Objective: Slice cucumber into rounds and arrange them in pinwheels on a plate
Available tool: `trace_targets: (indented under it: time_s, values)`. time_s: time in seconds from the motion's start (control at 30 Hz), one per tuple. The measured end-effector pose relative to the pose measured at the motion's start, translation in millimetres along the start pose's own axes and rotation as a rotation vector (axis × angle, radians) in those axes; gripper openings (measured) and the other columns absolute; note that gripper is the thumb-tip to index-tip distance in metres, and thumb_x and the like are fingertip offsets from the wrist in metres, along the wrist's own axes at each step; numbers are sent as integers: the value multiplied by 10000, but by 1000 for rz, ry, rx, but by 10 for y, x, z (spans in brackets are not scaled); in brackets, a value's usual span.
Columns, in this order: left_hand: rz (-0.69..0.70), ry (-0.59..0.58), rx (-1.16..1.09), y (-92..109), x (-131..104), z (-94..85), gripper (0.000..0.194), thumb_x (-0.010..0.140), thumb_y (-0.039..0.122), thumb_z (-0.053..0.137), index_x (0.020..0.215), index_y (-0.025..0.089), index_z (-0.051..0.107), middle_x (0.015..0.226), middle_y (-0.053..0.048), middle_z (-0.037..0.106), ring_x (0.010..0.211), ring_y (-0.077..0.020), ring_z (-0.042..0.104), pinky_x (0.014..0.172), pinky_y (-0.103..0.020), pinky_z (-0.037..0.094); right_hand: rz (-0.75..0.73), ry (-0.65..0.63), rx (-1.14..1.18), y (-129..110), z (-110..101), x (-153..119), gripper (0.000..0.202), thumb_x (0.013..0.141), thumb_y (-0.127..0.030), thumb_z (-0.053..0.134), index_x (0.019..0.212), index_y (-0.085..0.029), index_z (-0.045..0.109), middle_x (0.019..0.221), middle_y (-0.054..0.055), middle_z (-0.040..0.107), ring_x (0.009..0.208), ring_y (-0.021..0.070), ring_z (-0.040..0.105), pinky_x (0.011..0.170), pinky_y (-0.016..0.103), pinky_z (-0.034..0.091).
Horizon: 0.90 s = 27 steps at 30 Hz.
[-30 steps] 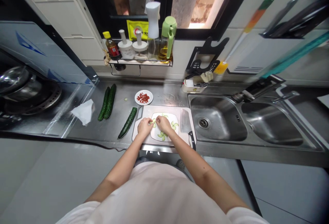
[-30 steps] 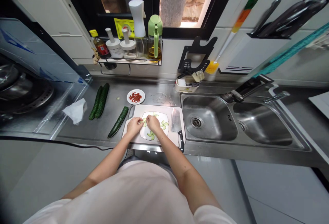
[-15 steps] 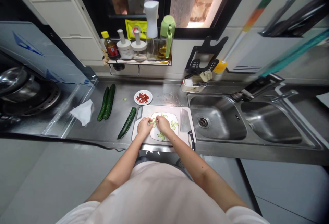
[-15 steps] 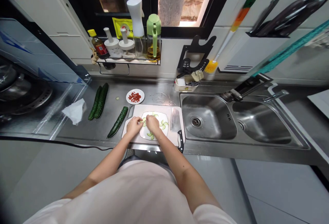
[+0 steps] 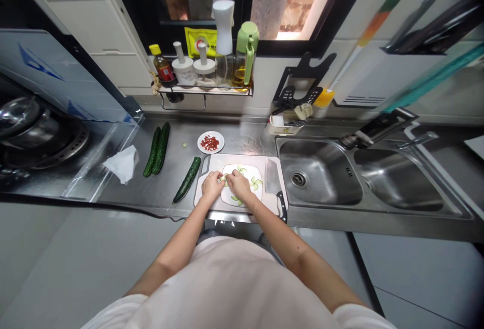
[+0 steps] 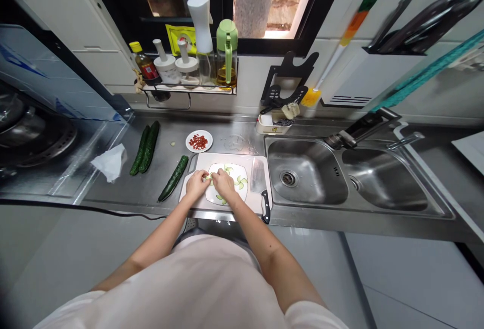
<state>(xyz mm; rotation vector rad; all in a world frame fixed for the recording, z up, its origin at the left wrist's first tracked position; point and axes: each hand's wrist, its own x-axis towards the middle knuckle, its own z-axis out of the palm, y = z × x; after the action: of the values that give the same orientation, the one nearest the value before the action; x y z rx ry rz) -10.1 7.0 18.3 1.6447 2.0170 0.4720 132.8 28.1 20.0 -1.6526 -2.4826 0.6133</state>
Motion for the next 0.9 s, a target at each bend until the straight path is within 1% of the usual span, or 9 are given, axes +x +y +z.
trace_targets:
  time_s: [0.27,0.47,0.67,0.9]
  values:
    - [-6,8,27,-8,5,5,165,823,328,609,957,247,664,1012,-18,638,842,-157,587,719,-251,410,-12,11,-57,31,1,-6,290,983,-304,405,1056,-260,682,1005,50,570,851,161,499,630,237,299]
    - [17,14,42,-31,31,26,169,824,345,614,952,261,685,991,-16,616,829,-154,584,719,-256,417,-33,10,-56,72,-2,-23,303,986,-330,414,1110,-278,684,996,55,583,873,166,510,673,235,324]
    - [43,25,29,-54,42,52,181,831,350,608,961,274,708,1007,-30,595,934,-180,576,737,-263,434,-35,13,-64,95,18,-25,325,993,-344,393,1126,-278,682,995,57,589,886,167,519,692,234,341]
    - [81,50,32,-74,51,71,173,827,331,620,952,277,728,1034,-41,578,1011,-198,555,808,-280,453,-34,10,-75,100,21,-23,329,993,-348,389,1116,-285,687,994,58,592,898,172,524,700,236,350]
